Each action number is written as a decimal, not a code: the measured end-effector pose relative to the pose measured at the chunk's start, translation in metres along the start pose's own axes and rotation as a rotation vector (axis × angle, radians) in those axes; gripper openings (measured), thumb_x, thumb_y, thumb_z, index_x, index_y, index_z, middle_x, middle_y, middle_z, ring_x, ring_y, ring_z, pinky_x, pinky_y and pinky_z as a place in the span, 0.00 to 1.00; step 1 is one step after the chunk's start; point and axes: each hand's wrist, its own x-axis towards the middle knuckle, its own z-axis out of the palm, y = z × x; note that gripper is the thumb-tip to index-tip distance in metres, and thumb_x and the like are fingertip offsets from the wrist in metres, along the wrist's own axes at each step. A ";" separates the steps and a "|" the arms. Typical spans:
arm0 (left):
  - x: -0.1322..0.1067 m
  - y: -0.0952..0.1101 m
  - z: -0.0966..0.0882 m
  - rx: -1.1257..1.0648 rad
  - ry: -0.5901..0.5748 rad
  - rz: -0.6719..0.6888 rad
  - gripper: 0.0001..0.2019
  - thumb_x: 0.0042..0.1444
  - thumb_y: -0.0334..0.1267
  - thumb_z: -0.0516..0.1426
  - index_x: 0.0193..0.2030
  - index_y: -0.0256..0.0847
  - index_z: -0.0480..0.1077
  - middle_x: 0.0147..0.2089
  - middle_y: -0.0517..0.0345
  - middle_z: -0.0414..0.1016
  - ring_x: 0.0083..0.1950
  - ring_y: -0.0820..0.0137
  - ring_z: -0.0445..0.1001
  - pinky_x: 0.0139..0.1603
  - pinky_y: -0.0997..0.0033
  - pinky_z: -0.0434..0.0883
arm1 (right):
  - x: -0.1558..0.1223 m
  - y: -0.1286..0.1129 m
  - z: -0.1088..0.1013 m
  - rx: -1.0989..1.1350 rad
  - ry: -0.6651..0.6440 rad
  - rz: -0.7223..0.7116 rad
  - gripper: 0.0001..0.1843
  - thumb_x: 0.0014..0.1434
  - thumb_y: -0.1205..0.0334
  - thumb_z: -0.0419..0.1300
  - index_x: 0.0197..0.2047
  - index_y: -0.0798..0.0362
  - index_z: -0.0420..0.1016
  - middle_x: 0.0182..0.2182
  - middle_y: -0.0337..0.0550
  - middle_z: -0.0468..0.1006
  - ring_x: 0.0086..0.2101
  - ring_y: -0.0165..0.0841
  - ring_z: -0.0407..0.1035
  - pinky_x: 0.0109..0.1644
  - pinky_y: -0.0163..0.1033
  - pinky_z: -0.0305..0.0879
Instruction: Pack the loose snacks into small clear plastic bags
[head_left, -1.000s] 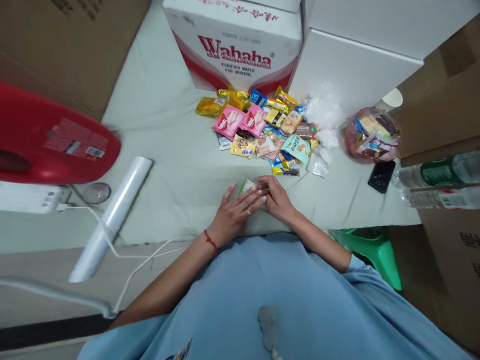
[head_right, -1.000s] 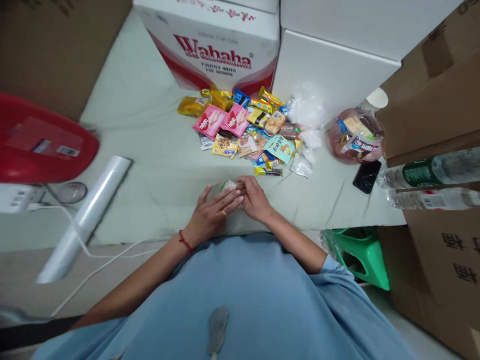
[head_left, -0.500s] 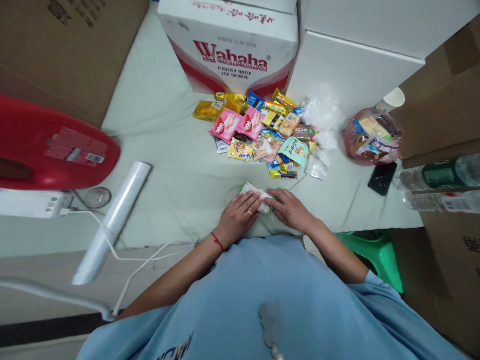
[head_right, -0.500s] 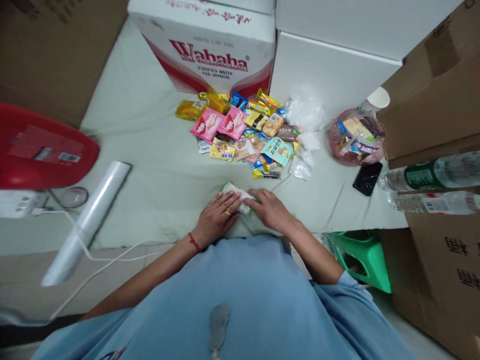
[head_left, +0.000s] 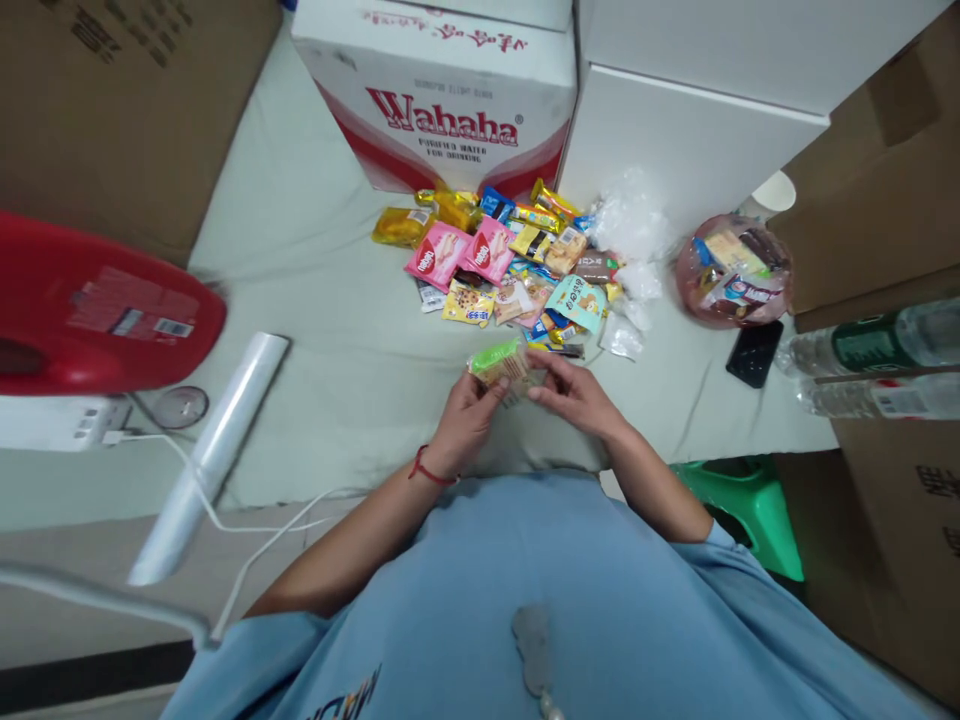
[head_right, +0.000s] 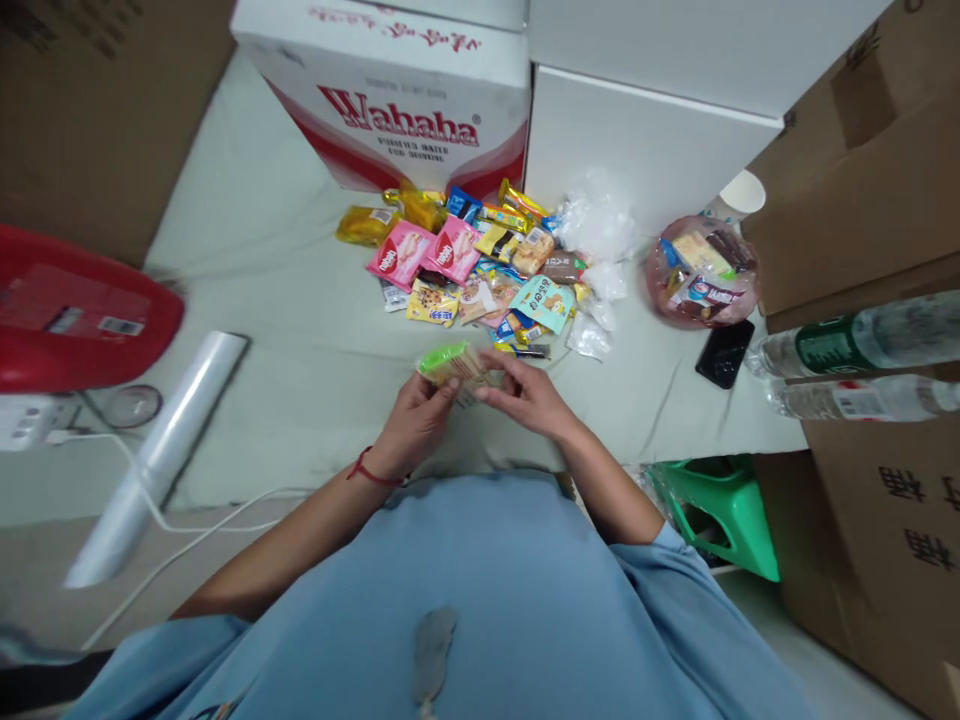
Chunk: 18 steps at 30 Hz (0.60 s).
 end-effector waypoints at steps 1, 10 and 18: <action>0.001 -0.001 0.004 -0.062 -0.021 -0.030 0.27 0.64 0.57 0.62 0.61 0.42 0.71 0.63 0.43 0.79 0.63 0.58 0.78 0.68 0.52 0.72 | -0.001 0.002 0.001 0.027 -0.014 0.051 0.36 0.65 0.41 0.65 0.70 0.50 0.70 0.33 0.37 0.76 0.28 0.31 0.62 0.36 0.37 0.65; -0.001 -0.004 0.028 -0.355 -0.220 -0.291 0.33 0.57 0.50 0.67 0.68 0.46 0.71 0.67 0.49 0.77 0.71 0.55 0.72 0.74 0.51 0.66 | -0.016 0.016 0.021 0.460 0.077 0.165 0.37 0.54 0.34 0.72 0.59 0.47 0.77 0.42 0.39 0.81 0.40 0.35 0.74 0.44 0.37 0.71; -0.008 0.006 -0.009 -0.013 -0.136 -0.200 0.28 0.60 0.55 0.64 0.64 0.50 0.73 0.81 0.53 0.57 0.83 0.52 0.51 0.78 0.49 0.60 | -0.043 0.007 -0.156 0.206 0.734 0.134 0.21 0.55 0.49 0.76 0.45 0.53 0.80 0.29 0.36 0.78 0.24 0.25 0.66 0.26 0.32 0.58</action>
